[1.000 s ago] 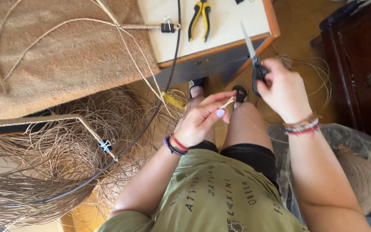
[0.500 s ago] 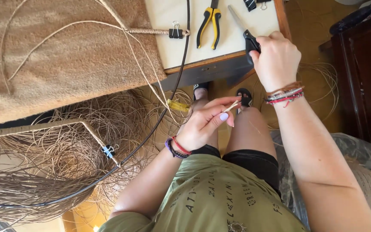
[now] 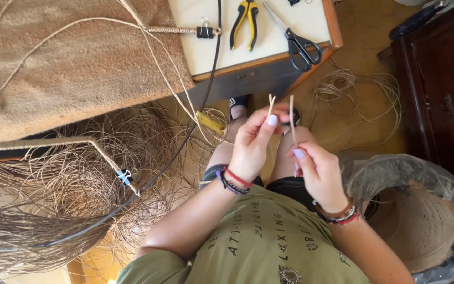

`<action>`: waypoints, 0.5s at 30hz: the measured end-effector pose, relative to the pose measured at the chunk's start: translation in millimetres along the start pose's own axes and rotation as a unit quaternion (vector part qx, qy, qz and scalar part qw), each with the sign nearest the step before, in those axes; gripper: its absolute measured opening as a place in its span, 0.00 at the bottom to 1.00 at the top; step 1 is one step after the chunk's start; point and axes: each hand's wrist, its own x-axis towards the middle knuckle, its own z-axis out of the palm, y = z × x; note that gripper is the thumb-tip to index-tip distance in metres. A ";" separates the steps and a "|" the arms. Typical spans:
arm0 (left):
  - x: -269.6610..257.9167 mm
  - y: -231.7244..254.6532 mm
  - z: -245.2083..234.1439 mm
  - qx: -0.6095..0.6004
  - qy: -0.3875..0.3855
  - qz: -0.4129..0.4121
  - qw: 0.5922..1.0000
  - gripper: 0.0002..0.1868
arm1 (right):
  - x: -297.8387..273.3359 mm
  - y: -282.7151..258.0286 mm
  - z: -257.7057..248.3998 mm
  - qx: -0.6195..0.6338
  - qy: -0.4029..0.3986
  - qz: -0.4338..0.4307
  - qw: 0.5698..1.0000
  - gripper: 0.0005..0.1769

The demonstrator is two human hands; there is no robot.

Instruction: Measuring and cutting lengths of natural fiber using a tape measure and scissors.

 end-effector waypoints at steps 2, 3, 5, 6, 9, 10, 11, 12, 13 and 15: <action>-9.9 1.2 14.9 -0.084 0.014 -0.041 0.996 0.14 | -5.7 -6.6 3.0 -0.019 -0.001 -0.026 0.999 0.13; -13.1 1.8 22.3 -0.168 0.028 -0.079 0.982 0.15 | -6.8 -9.8 4.4 -0.038 -0.001 -0.055 0.998 0.14; -21.4 14.0 28.0 -0.185 0.018 -0.092 0.978 0.15 | -10.0 -15.4 3.4 -0.043 0.003 -0.064 0.997 0.15; -25.5 20.2 30.4 -0.202 0.010 -0.107 0.974 0.15 | -11.3 -18.3 3.2 -0.047 0.004 -0.072 0.996 0.16; -32.2 14.1 33.2 -0.213 -0.009 -0.083 0.973 0.13 | -14.5 -39.1 0.1 -0.067 0.003 -0.090 0.994 0.15; -33.2 15.3 34.0 -0.213 -0.009 -0.084 0.973 0.13 | -15.9 -34.9 1.6 -0.067 0.003 -0.090 0.994 0.15; -33.2 16.6 35.0 -0.212 -0.010 -0.081 0.974 0.13 | -16.6 -30.8 2.7 0.008 -0.039 -0.082 0.996 0.14; -32.9 17.7 36.1 -0.212 -0.011 -0.078 0.974 0.14 | -17.0 -26.5 3.8 0.082 -0.080 -0.074 0.991 0.30; -32.9 18.8 38.3 -0.212 -0.011 -0.080 0.974 0.14 | -17.6 -19.9 4.2 0.082 -0.079 -0.072 0.991 0.30; -31.6 20.5 42.5 -0.263 0.005 -0.084 0.961 0.15 | -17.7 -6.2 5.2 0.167 -0.130 -0.040 0.977 0.31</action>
